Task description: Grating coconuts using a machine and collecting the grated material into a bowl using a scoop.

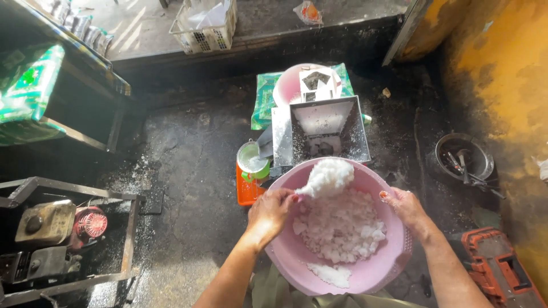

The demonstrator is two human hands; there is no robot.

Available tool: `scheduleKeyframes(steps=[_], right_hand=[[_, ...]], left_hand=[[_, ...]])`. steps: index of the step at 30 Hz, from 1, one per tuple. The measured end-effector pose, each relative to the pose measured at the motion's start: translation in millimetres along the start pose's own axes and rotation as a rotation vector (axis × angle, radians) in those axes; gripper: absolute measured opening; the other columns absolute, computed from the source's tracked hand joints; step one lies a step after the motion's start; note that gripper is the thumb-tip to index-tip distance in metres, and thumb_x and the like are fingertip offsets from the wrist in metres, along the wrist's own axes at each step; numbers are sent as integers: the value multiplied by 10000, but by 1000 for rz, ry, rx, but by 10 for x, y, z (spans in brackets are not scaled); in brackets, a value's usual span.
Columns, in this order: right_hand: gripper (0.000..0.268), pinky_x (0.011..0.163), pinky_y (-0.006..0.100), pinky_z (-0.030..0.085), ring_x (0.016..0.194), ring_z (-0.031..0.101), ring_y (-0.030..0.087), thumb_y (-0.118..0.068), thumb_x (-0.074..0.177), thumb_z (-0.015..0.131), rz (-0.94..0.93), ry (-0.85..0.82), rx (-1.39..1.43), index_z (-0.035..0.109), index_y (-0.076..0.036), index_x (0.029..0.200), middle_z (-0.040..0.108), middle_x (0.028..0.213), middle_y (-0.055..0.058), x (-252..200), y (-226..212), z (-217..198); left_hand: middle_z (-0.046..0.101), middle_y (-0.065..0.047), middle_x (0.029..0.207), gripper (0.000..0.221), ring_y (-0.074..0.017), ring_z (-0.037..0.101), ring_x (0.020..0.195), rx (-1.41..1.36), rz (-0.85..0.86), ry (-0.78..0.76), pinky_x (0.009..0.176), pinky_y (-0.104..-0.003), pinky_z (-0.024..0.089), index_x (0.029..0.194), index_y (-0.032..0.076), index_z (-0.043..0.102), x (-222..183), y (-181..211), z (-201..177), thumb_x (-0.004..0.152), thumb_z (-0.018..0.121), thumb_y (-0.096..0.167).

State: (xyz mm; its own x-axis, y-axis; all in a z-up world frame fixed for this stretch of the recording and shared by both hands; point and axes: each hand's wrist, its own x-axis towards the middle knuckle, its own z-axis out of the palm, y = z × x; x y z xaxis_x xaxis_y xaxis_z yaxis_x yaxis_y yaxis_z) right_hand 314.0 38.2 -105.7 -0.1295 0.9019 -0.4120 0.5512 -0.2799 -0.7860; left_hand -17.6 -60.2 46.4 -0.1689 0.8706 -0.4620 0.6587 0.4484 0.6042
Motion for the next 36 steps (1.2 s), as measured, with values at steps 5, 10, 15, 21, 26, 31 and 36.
scheduleKeyframes(steps=[5, 10, 15, 21, 26, 31, 36], right_hand=[[272, 696, 405, 510, 663, 616, 249, -374, 912, 712, 27, -19, -32, 806, -135, 1001, 702, 682, 150, -189, -290, 13], [264, 712, 422, 508, 687, 604, 266, -351, 914, 709, -23, 7, -70, 799, -122, 1011, 701, 696, 180, 93, 99, 8], [267, 715, 418, 512, 690, 616, 258, -359, 900, 717, -25, 13, -77, 805, -128, 1000, 713, 695, 167, 88, 48, -11], [255, 699, 420, 507, 685, 588, 260, -302, 903, 697, -48, 1, -48, 797, -81, 982, 692, 672, 183, -112, -207, -12], [277, 707, 415, 508, 678, 589, 236, -357, 914, 704, -63, -2, -35, 794, -104, 981, 706, 699, 172, 92, 123, 3], [397, 649, 363, 491, 745, 629, 245, -307, 939, 635, 153, -50, 146, 753, -28, 1195, 744, 902, 153, -129, -203, -55], [334, 616, 358, 473, 740, 607, 237, -228, 965, 646, 122, -53, 204, 736, 0, 1192, 724, 908, 150, -111, -90, -46]], left_hand=[[762, -145, 995, 350, -424, 718, 973, 101, 114, 255, 851, -585, 552, 1136, 211, 707, 616, 134, 63, 995, 456, 410], [605, -4, 773, 77, -242, 662, 711, 682, 399, 821, 646, -416, 506, 900, 219, 555, 1497, -139, 731, 921, 496, 263], [523, -17, 636, 216, -194, 523, 522, 1013, 830, 1250, 467, -345, 360, 966, 43, 716, 1885, -515, 958, 791, 639, 141], [495, 10, 705, 276, -173, 515, 599, 983, 778, 1248, 499, -317, 385, 1113, 112, 678, 1457, -463, 697, 859, 610, 194], [455, 37, 686, 239, -156, 493, 555, 833, 737, 1127, 500, -279, 432, 1180, 167, 672, 640, -414, 741, 980, 542, 157], [552, 49, 655, 344, -79, 503, 430, 912, 485, 850, 331, -243, 383, 1255, 159, 684, -54, -700, 1087, 914, 642, 184], [632, 43, 731, 381, -76, 637, 493, 975, 265, 693, 387, -223, 493, 1297, 95, 644, -9, -1043, 1362, 939, 594, 216]])
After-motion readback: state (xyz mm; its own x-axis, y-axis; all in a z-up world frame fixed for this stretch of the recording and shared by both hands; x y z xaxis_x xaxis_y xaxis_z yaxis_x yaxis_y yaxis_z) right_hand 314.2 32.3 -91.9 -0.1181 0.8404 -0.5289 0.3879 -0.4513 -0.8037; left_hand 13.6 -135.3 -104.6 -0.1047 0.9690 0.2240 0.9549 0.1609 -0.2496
